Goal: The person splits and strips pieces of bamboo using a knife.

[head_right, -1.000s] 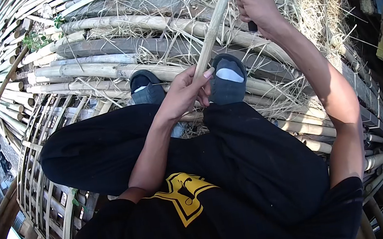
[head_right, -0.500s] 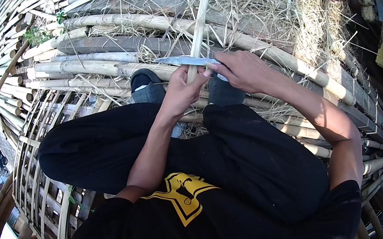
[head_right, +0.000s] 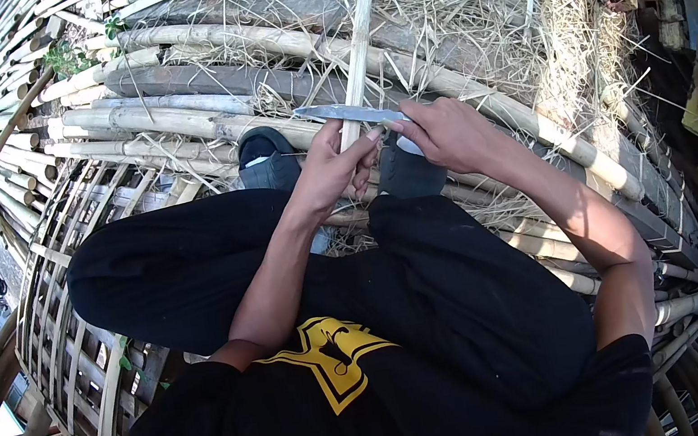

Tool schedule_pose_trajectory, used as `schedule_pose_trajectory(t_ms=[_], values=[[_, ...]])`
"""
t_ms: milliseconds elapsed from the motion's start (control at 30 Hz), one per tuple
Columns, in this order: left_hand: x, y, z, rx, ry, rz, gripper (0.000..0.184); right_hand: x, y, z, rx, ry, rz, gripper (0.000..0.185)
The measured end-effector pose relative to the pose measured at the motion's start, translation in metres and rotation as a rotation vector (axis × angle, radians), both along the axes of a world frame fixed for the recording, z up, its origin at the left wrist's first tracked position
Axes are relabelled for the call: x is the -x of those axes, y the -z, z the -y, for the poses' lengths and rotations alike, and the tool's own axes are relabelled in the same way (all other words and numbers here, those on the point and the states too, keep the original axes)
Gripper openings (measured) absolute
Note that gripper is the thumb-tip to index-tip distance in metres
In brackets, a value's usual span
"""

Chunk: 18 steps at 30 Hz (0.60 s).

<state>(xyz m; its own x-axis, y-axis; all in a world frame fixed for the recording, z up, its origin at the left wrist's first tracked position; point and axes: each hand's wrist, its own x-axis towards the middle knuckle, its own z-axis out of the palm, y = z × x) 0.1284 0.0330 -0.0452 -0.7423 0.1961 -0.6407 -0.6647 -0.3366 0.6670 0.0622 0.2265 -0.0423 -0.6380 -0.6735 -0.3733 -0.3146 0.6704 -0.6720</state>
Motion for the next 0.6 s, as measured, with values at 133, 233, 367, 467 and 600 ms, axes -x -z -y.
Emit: schedule_pose_trajectory(t_ms=[133,233,367,467,600], values=[[0.002,-0.009,0.001,-0.081,0.047,0.089,0.019,0.003,0.000,-0.002,-0.001,0.021,0.002,0.033],[0.002,-0.008,0.002,-0.040,0.087,0.046,0.017,0.004,-0.002,-0.002,0.035,0.060,0.047,0.035],[0.002,-0.005,-0.002,0.067,0.066,0.030,0.020,0.005,-0.002,-0.002,0.036,0.061,0.045,0.036],[0.002,-0.007,-0.001,0.127,0.139,0.008,0.023,0.005,-0.001,-0.003,-0.010,0.064,0.086,0.038],[-0.002,0.001,-0.002,0.055,0.170,0.053,0.024,0.004,-0.002,-0.002,-0.052,-0.010,0.103,0.043]])
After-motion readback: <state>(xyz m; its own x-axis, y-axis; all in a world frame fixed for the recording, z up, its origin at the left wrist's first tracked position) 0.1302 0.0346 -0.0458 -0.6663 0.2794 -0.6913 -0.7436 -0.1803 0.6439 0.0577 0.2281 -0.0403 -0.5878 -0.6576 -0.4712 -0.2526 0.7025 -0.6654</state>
